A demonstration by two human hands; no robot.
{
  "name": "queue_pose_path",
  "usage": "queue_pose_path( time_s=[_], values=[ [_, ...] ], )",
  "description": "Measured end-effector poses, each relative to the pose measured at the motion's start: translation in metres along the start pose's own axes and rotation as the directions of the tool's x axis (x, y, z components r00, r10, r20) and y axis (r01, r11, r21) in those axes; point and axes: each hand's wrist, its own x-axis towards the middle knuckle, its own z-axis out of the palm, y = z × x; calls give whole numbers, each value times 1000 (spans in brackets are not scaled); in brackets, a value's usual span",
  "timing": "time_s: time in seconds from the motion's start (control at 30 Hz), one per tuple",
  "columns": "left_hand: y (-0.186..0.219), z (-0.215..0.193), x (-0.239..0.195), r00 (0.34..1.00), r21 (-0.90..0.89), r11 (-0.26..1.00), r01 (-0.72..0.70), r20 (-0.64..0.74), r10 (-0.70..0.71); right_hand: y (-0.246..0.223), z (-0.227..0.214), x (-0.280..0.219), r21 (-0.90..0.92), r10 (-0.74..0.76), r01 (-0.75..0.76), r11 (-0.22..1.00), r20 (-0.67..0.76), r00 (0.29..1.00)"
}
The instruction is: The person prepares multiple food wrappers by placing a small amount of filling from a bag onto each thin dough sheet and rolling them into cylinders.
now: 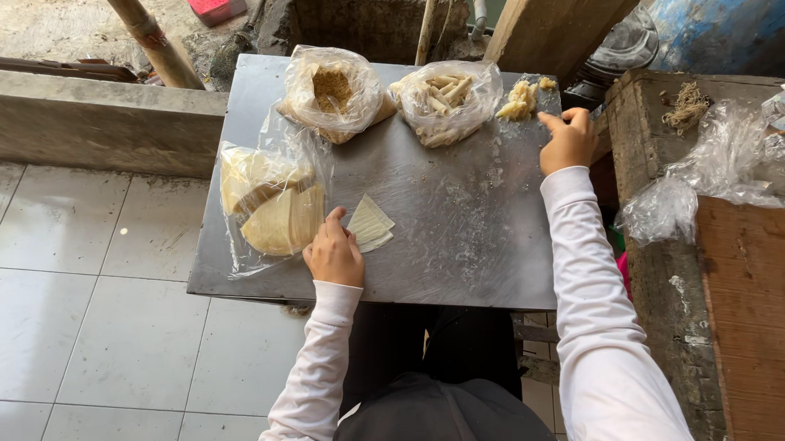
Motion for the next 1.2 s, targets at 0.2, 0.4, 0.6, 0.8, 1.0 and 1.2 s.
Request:
queue_pose_path(
  time_s=[0.2,0.4,0.6,0.8,1.0,1.2],
  values=[
    [9,-2,-1,998,142,990,-1,-59,10,-7,22,9,-155,-184,187,970,37,982],
    [6,0,-4,997,190,982,-13,-66,26,-13,32,13,-116,-184,188,975,49,982],
    [3,1,-4,998,57,996,61,-11,-61,0,32,21,-113,-118,124,986,58,991],
    [9,2,-6,987,152,985,-83,-122,103,-1,40,22,-114,-132,140,984,75,988],
    [51,-11,1,976,-345,915,-209,-10,219,-6,14,14,270,33,-66,961,124,992],
    [113,21,30,851,-675,606,-422,-64,521,-22,-12,-13,535,86,-173,827,183,979]
  ],
)
